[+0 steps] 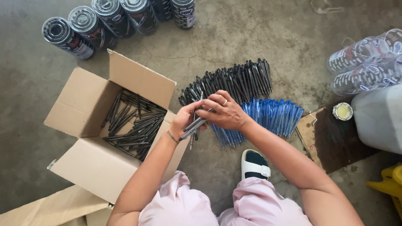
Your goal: Sort various pens and office supplies from a cardboard box into piles on the floor.
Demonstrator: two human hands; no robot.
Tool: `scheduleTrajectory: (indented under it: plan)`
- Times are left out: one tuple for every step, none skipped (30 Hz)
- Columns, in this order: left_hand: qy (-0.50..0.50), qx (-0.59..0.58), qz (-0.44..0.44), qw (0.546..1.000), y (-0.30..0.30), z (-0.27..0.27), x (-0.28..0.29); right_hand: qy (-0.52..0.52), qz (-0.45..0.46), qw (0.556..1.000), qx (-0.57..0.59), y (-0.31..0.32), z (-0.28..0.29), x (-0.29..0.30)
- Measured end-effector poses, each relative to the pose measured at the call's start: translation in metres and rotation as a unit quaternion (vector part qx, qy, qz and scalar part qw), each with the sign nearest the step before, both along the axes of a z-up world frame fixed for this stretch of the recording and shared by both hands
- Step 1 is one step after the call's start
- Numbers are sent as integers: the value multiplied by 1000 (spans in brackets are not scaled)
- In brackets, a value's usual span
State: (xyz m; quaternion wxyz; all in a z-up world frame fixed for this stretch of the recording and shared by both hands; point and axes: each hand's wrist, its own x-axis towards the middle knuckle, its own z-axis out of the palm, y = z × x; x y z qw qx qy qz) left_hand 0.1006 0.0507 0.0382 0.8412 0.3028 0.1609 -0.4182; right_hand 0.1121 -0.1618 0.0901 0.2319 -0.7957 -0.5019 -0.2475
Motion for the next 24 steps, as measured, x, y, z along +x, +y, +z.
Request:
scheduleTrajectory:
  plan:
    - [0, -1, 1, 1000, -2, 0, 2, 0, 1, 1000, -1, -2, -2, 2]
    - [5, 6, -1, 1000, -4, 0, 4, -12, -17, 1000, -14, -3, -5, 5]
    - [12, 13, -4, 1000, -6, 0, 5, -22, -36, 999, -28, -5, -8, 6]
    - [13, 13, -4, 1000, -6, -10, 8, -20, -36, 999, -28, -5, -9, 8]
    - [-13, 41, -10, 999, -7, -20, 12, -5, -38, 999, -32, -5, -11, 11]
    - [-39, 69, -17, 997, -8, -30, 16, 10, -40, 998, -37, -6, -12, 15]
    - [-37, 68, -18, 997, -6, -38, 21, 11, -42, 998, -37, -6, -16, 16]
    - [-50, 20, -15, 998, -4, -45, 26, 20, -62, 997, -41, -7, -20, 17]
    - [-64, -30, -12, 997, -2, -52, 32, 26, -83, 995, -45, -7, -25, 19]
    - [-63, -30, -14, 997, 0, -35, 39, 27, -85, 995, -45, -8, -27, 18]
    - [-73, 92, 35, 992, 2, -19, 47, 75, -113, 990, -30, -9, -30, 19]
    - [-82, 213, 83, 970, 4, -2, 55, 123, -141, 982, -14, -10, -33, 19]
    - [-81, 213, 83, 970, 5, -22, 59, 123, -141, 982, -14, -9, -53, 16]
    - [-22, 198, 131, 971, 7, -43, 64, 221, -191, 955, 48, -9, -73, 14]
    - [38, 182, 180, 966, 9, -62, 70, 316, -237, 912, 109, -8, -93, 13]
    - [38, 182, 180, 966, 7, -82, 73, 316, -238, 912, 108, -6, -109, 13]
    - [51, 150, 199, 967, 4, -104, 75, 431, -306, 844, 90, -5, -127, 11]
    - [64, 118, 219, 967, 1, -126, 75, 537, -367, 757, 69, -4, -145, 8]
    - [67, 118, 218, 966, -4, -131, 75, 538, -368, 755, 67, -3, -155, 7]
    - [40, 207, 208, 955, -9, -136, 74, 534, -376, 753, 80, -1, -165, 6]
    - [14, 295, 196, 935, -13, -142, 72, 530, -384, 750, 93, 1, -175, 4]
    - [17, 296, 196, 935, -16, -143, 69, 533, -384, 748, 92, 6, -175, 2]
    - [-11, 346, 148, 927, -19, -143, 68, 516, -353, 770, 125, 9, -175, 2]
    - [-39, 394, 100, 913, -23, -144, 66, 499, -321, 790, 157, 13, -174, 2]
